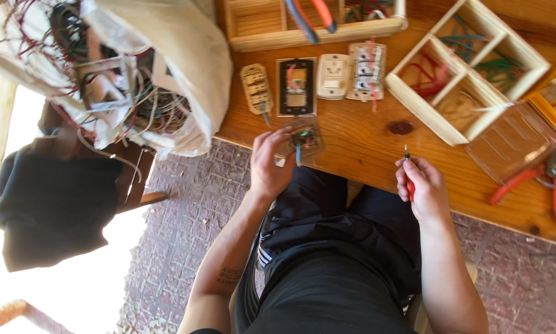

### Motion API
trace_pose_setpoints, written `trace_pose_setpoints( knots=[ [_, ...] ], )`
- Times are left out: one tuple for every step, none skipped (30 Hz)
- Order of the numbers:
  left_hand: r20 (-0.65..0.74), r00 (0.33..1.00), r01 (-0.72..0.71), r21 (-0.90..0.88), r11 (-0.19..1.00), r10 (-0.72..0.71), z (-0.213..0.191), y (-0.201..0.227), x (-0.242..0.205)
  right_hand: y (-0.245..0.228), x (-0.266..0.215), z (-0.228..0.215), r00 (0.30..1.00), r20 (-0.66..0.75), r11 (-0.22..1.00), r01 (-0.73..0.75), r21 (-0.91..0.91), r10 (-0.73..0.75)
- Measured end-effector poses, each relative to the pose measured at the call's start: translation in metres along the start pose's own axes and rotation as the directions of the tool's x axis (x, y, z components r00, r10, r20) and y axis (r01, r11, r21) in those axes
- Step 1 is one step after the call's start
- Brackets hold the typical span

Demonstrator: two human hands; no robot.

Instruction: The person uses a screwdriver to tighten screws on a white electrical outlet and then inserts a green wire into one of the terminals. The outlet is placed on a wooden workbench with various tools and wires nearby.

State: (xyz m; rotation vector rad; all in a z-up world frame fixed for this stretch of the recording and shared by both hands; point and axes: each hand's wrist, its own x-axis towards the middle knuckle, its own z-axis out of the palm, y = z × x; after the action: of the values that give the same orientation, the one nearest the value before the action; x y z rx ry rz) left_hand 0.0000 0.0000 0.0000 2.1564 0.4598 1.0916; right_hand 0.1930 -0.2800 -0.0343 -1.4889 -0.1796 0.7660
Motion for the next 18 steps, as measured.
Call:
trace_pose_setpoints(
  knots=[
    [-0.015, 1.000, 0.007, 0.015, 1.000, -0.007, -0.013, -0.009, -0.001, 0.000, 0.003, 0.006, 1.000, 0.022, 1.000, -0.001, -0.005, 0.001],
    [-0.070, 0.997, 0.039, 0.057, 0.998, -0.035, -0.025, -0.018, -0.002, 0.000, 0.005, 0.013, 1.000, 0.030, 1.000, -0.005, -0.004, 0.005],
    [-0.124, 0.990, 0.074, 0.097, 0.993, -0.061, -0.038, -0.027, -0.004, 0.001, 0.007, 0.019, 0.999, 0.037, 1.000, -0.010, -0.004, 0.010],
    [-0.139, 0.988, 0.083, 0.109, 0.991, -0.068, -0.046, -0.034, -0.007, 0.002, 0.008, 0.025, 0.998, 0.057, 1.000, -0.012, -0.009, 0.013],
    [-0.172, 0.981, 0.113, 0.133, 0.985, -0.089, -0.054, -0.041, -0.010, 0.001, 0.010, 0.031, 0.998, 0.064, 1.000, -0.009, -0.027, 0.011],
    [-0.205, 0.972, 0.143, 0.155, 0.977, -0.110, -0.061, -0.048, -0.012, 0.001, 0.011, 0.037, 0.997, 0.071, 0.999, -0.005, -0.044, 0.008],
    [-0.217, 0.969, 0.153, 0.162, 0.975, -0.116, -0.064, -0.055, -0.014, 0.001, 0.013, 0.043, 0.996, 0.086, 0.999, -0.007, -0.050, 0.012],
    [-0.231, 0.963, 0.184, 0.188, 0.965, -0.139, -0.066, -0.063, -0.016, 0.001, 0.015, 0.048, 0.996, 0.093, 0.998, -0.008, -0.056, 0.014],
    [-0.243, 0.957, 0.215, 0.212, 0.953, -0.161, -0.066, -0.070, -0.018, 0.002, 0.016, 0.052, 0.995, 0.097, 0.998, -0.010, -0.062, 0.016],
    [-0.253, 0.953, 0.224, 0.216, 0.950, -0.167, -0.066, -0.074, -0.019, 0.002, 0.017, 0.057, 0.994, 0.109, 0.998, -0.012, -0.068, 0.019],
    [-0.260, 0.950, 0.236, 0.233, 0.943, -0.174, -0.064, -0.078, -0.018, 0.001, 0.017, 0.062, 0.994, 0.113, 0.996, 0.002, -0.086, 0.008],
    [-0.266, 0.947, 0.249, 0.251, 0.936, -0.181, -0.062, -0.081, -0.016, -0.001, 0.018, 0.065, 0.993, 0.118, 0.994, 0.016, -0.104, -0.004],
    [-0.271, 0.945, 0.254, 0.249, 0.935, -0.185, -0.060, -0.086, -0.015, -0.001, 0.018, 0.069, 0.993, 0.122, 0.994, 0.016, -0.110, -0.003],
    [-0.275, 0.943, 0.262, 0.266, 0.928, -0.188, -0.057, -0.091, -0.013, -0.002, 0.018, 0.071, 0.993, 0.116, 0.993, 0.009, -0.116, 0.005],
    [-0.275, 0.943, 0.267, 0.283, 0.921, -0.189, -0.053, -0.096, -0.011, -0.003, 0.018, 0.073, 0.994, 0.107, 0.993, 0.002, -0.120, 0.011],
    [-0.277, 0.942, 0.270, 0.280, 0.921, -0.191, -0.052, -0.096, -0.008, -0.002, 0.018, 0.073, 0.994, 0.107, 0.992, 0.002, -0.124, 0.011],
    [-0.276, 0.943, 0.268, 0.295, 0.917, -0.187, -0.050, -0.096, -0.003, -0.001, 0.018, 0.073, 0.995, 0.102, 0.992, -0.002, -0.123, 0.014],
    [-0.275, 0.944, 0.267, 0.309, 0.913, -0.183, -0.048, -0.096, 0.001, -0.001, 0.019, 0.073, 0.995, 0.097, 0.993, -0.006, -0.122, 0.018]
  ],
)
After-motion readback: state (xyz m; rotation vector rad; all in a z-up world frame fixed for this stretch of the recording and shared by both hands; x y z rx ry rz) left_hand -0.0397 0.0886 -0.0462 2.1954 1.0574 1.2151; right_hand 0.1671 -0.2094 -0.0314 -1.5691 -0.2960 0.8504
